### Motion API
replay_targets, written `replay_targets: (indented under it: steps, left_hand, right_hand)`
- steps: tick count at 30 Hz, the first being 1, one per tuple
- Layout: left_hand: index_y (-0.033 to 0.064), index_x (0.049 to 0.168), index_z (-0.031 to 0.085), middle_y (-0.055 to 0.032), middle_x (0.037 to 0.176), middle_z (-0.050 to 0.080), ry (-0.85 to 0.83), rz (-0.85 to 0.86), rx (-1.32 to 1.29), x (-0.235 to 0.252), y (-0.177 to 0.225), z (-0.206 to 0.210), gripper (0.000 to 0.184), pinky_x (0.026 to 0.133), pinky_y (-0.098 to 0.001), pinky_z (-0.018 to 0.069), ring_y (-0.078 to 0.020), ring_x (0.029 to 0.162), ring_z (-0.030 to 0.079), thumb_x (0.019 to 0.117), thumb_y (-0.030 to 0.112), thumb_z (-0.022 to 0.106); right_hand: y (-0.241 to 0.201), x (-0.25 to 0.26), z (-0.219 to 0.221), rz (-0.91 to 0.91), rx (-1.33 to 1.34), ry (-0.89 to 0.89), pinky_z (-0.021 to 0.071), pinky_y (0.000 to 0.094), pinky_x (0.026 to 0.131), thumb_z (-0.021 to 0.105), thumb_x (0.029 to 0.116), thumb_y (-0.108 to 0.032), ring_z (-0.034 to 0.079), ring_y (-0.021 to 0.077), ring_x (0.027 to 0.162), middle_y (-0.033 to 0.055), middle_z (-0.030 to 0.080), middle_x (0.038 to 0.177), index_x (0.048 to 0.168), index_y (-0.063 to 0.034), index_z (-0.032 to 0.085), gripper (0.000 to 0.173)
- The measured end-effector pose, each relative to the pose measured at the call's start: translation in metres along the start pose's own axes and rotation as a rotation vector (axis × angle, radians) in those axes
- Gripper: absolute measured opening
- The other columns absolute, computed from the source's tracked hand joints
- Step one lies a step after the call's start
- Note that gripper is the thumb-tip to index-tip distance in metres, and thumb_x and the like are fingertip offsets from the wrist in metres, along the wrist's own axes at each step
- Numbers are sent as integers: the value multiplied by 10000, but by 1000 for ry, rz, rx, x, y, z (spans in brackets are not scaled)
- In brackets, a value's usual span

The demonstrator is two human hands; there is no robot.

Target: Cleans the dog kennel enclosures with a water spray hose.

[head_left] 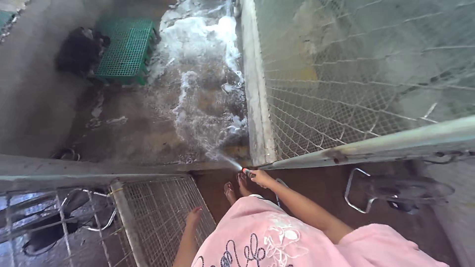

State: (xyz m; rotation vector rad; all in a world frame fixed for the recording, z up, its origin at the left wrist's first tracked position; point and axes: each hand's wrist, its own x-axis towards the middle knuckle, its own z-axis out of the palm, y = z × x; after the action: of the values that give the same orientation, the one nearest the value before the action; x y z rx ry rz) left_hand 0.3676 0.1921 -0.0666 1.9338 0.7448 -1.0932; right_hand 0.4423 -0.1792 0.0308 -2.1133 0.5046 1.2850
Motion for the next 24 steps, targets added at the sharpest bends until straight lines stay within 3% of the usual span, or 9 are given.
replay_targets:
  steps: [4,9,12,14,16,19,22,24]
  left_hand:
    - [-22,1369,594,-271,1357,611,5,16,2,11,-18,9,349,1099,-526,421,-394,1288,575,1075,158,537]
    - [-27,1354,607,-267,1357,617,-60,51,146,22,-43,25,343,1104,-536,425,-400,1289,578,1069,155,550]
    - [-34,1354,602,-268,1356,617,-49,13,156,8,-45,43,347,1113,-535,417,-395,1295,576,1061,148,565]
    - [-5,1339,626,-255,1331,636,-13,-10,158,17,-65,60,344,1091,-554,438,-395,1272,593,1053,181,586]
    - [11,1353,621,-251,1338,635,-2,-20,188,16,-78,81,360,1091,-567,438,-398,1278,590,1072,224,550]
    - [4,1397,578,-257,1381,602,-7,-84,157,-22,-73,118,398,1092,-562,435,-400,1300,570,1098,251,487]
    - [26,1399,574,-244,1346,605,64,-180,12,-72,-79,181,390,1001,-535,462,-370,1188,599,1101,258,477]
    - [31,1399,580,-238,1395,592,60,-232,-49,-99,-100,242,398,1062,-570,445,-391,1277,579,1096,272,488]
  right_hand:
    - [61,-19,1,82,0,42,503,591,968,548,1052,-162,636,427,1159,276,596,1363,1522,-89,485,480]
    - [151,-66,5,195,87,97,506,601,968,556,1047,-161,639,438,1162,277,599,1365,1548,-121,461,512]
    - [171,-83,11,134,107,48,484,591,993,590,1041,-161,619,433,1195,269,577,1408,1580,-146,426,563]
    - [176,-82,18,34,112,19,449,593,1074,621,1020,-153,585,418,1285,247,573,1439,1578,-175,438,588]
    - [183,-75,23,-79,73,-6,421,589,1119,638,1003,-153,569,389,1326,217,591,1439,1568,-208,462,595]
    - [205,-73,21,-135,-35,-62,402,595,1137,648,994,-159,552,388,1350,209,591,1444,1558,-204,480,590]
    - [267,-71,16,-66,-182,-63,423,611,1109,632,1002,-182,560,412,1329,231,597,1422,1539,-173,499,553]
    - [321,-69,9,-32,-271,-45,427,615,1106,608,1014,-191,554,418,1333,238,586,1430,1547,-149,482,549]
